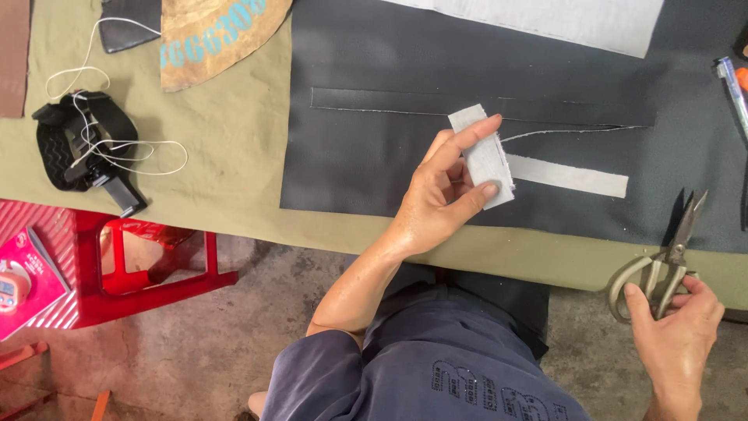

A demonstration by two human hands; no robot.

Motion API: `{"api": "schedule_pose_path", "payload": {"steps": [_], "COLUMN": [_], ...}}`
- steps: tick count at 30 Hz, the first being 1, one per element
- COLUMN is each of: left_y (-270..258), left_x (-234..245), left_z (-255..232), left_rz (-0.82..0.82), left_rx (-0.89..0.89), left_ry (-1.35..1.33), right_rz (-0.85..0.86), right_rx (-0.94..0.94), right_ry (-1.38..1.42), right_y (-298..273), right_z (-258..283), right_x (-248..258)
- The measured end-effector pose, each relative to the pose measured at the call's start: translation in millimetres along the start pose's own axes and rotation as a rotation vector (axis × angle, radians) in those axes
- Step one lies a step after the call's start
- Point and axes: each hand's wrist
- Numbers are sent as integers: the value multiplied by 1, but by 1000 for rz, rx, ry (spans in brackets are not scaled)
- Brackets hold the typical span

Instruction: Cutting and trimming leather strips using scissors on a workshop table

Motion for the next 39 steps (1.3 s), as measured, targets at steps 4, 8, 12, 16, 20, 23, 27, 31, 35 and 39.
{"api": "schedule_pose_path", "payload": {"steps": [4, 8, 12, 16, 20, 23, 27, 31, 35, 39], "left_y": [0, 0, 1, 1, 0, -1, -4, -10, -17, -21], "left_x": [-1, -2, -9, -7, -2, -3, -9, -19, -27, -29], "left_z": [3, 0, -3, -2, -7, -9, -2, -3, 1, 5], "left_rz": [-1, 9, 38, 54, 93, 133, 145, 126, 88, 80], "left_rx": [9, 7, 21, -14, -9, -3, -13, 28, 27, 11], "left_ry": [-2, 32, 73, 203, 261, 252, 253, 256, 235, 221], "right_rz": [-29, 137, 834, 1041, 1062, 1082, 1031, 928, 877, 826], "right_rx": [-150, -276, 116, 315, 268, 291, 351, 305, 285, 248], "right_ry": [-84, 679, 1252, 969, 926, 902, 870, 840, 866, 853], "right_y": [1, -14, -25, -27, -31, -31, -32, -35, -38, -38], "right_z": [-30, -7, 42, 119, 142, 150, 145, 158, 163, 164], "right_x": [-12, -11, -20, -5, -4, -1, -14, -6, -9, -13]}}
Point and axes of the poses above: each hand's wrist, its own y-axis towards the middle knuckle, its own x-axis out of the back of the hand, z = x × y, and after that the axes turned 4 degrees about -x, right-handed
